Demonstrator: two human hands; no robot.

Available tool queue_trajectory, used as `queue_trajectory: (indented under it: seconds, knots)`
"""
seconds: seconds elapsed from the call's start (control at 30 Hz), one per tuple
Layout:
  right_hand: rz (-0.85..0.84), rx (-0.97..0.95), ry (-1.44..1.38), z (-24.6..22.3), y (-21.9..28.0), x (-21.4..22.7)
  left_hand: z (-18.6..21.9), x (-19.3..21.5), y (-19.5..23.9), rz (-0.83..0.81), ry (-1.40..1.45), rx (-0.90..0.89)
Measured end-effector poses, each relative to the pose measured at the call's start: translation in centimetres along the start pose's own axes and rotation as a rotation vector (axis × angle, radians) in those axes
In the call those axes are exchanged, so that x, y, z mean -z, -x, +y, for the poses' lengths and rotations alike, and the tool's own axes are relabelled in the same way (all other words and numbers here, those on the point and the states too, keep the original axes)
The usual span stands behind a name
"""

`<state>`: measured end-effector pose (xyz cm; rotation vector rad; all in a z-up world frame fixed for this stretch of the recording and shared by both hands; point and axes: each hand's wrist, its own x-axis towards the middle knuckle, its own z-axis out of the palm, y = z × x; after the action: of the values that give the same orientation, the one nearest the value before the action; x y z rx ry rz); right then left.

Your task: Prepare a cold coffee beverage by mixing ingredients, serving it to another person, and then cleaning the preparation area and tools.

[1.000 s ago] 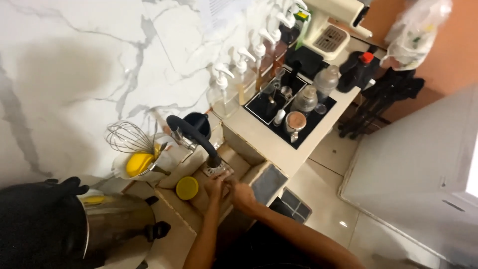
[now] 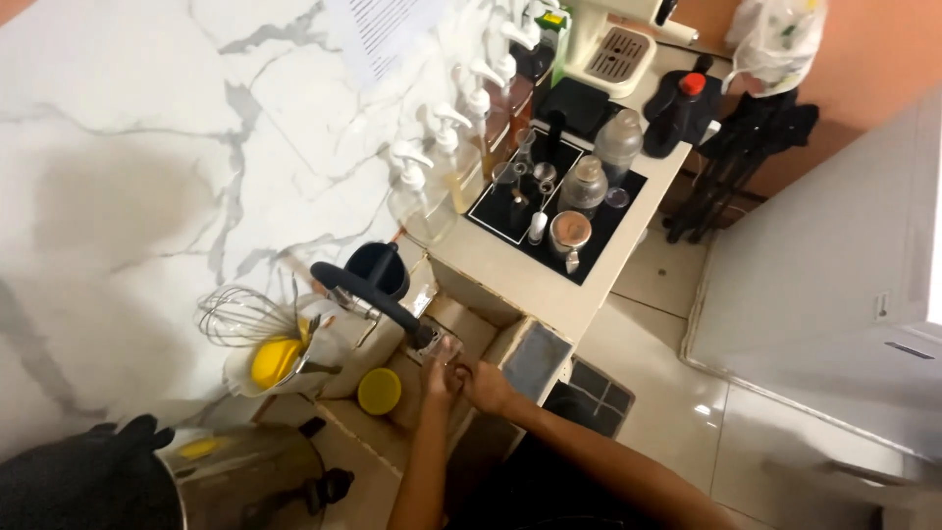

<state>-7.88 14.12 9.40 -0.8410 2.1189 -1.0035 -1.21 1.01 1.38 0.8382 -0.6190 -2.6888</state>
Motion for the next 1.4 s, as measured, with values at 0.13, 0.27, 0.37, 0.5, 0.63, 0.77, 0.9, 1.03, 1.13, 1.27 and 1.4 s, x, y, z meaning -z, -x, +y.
queue_trajectory:
  seconds: [0.13, 0.27, 0.37, 0.5, 0.63, 0.77, 0.9, 1.03, 1.13, 1.27, 1.4]
  knots:
    - [-0.041, -0.067, -0.086, 1.1, -0.3, 0.2, -1.9, 2.4, -1.7, 0.039, 0.099, -0.047]
    - [-0.038, 0.018, -0.144, 6.3, -2.0, -2.5, -1.8, 1.7, -1.2, 0.257, -0.2, -0.072]
    - [-0.111, -0.057, -0.236, 6.1, -2.3, -2.2, -1.4, 2.8, -0.7, 0.144, -0.17, -0.015]
    - [-0.288, -0.309, -0.675, 2.1, -2.2, 0.3, 1.8, -3.8, 3.9, -0.365, 0.173, -0.175]
    - [-0.496, -0.523, -1.138, -1.2, -2.3, 2.4, 5.3, -9.5, 7.0, 0.014, 0.311, -0.012]
    - [-0.528, -0.49, -1.111, 2.6, -4.6, 0.6, 4.5, -7.9, 5.8, -0.517, 0.309, -0.004]
    - [-0.286, -0.246, -0.502, 0.7, -3.6, 1.6, 0.1, 2.6, -0.6, 0.005, 0.389, 0.061]
    - [-0.095, 0.005, 0.38, -3.1, -2.5, 3.5, -3.1, 10.1, -4.3, -0.288, 0.423, 0.169]
    - [-0.204, 0.013, 0.635, -3.0, -2.5, 2.9, -4.2, 12.7, -4.8, -0.727, 0.428, 0.23]
    - [-0.246, 0.064, 0.79, 0.5, -4.3, -0.9, -1.8, 5.7, -1.6, 0.374, 0.231, 0.126]
    - [-0.267, 0.088, 0.819, 0.1, -3.0, -2.5, -3.0, 9.0, -4.1, 0.355, 0.319, 0.076]
